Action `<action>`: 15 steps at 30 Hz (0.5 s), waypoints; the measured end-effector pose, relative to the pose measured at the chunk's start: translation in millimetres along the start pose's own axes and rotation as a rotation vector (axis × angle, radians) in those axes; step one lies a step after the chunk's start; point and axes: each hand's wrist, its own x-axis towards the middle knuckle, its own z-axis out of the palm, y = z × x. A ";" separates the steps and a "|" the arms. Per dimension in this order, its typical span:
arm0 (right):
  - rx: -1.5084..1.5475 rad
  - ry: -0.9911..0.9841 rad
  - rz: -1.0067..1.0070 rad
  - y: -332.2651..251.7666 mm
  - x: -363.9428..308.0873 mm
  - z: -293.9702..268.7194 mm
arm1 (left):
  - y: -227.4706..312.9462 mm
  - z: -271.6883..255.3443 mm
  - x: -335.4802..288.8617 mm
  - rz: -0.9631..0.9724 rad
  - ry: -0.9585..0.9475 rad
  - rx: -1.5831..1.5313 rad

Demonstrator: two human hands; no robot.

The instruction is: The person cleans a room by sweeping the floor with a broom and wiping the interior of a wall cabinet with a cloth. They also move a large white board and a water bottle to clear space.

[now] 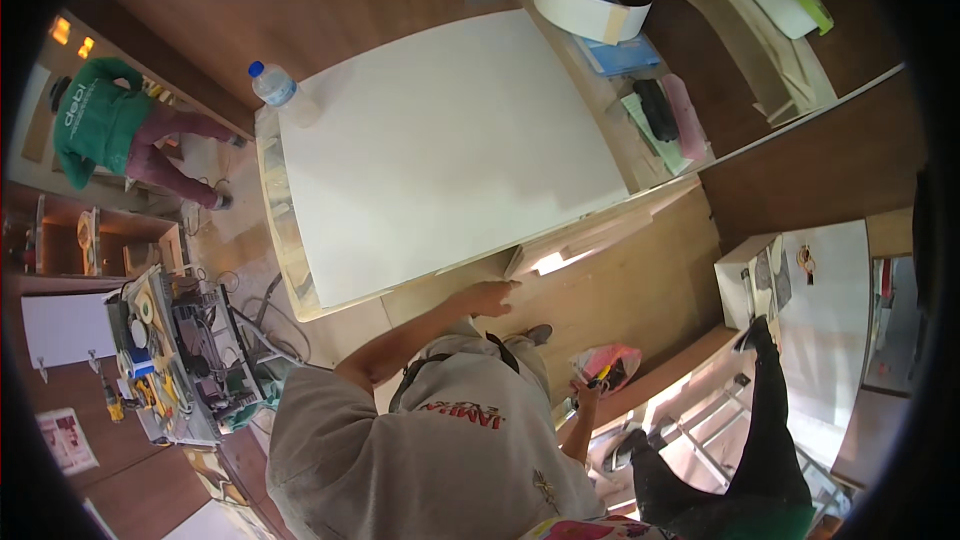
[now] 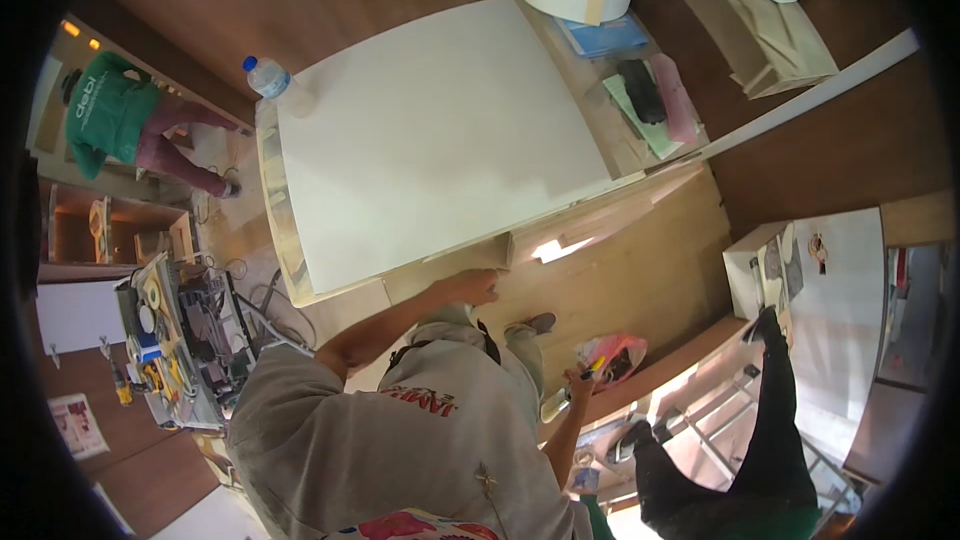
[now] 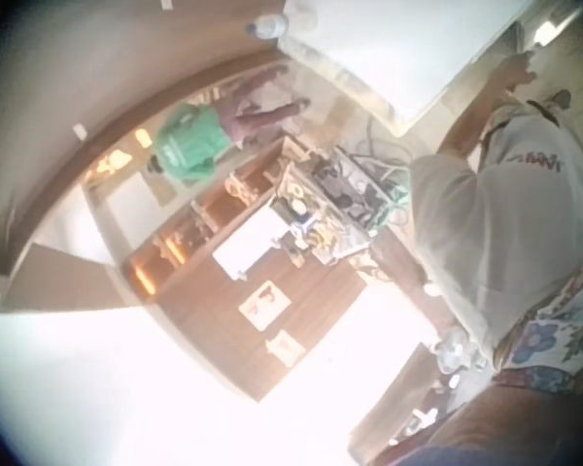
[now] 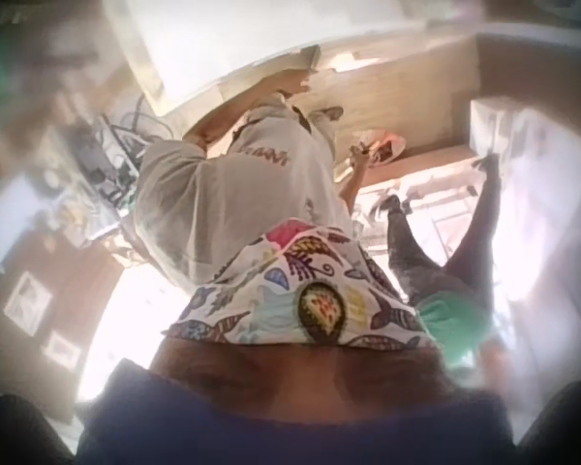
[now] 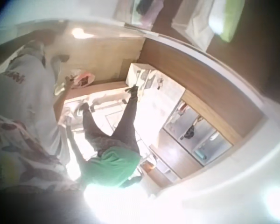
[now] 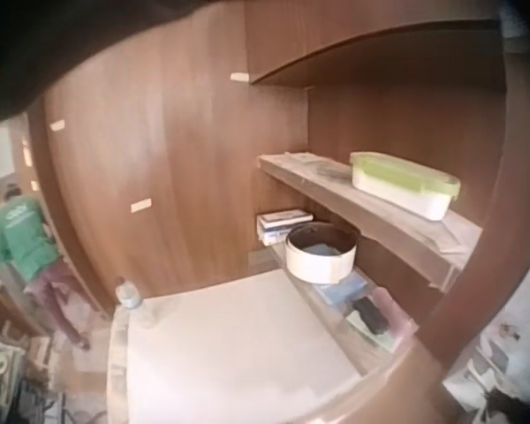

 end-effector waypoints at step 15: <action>0.563 0.137 0.104 166.5 -137.2 90.4 | -16.6 44.1 -45.1 0.168 -0.067 0.147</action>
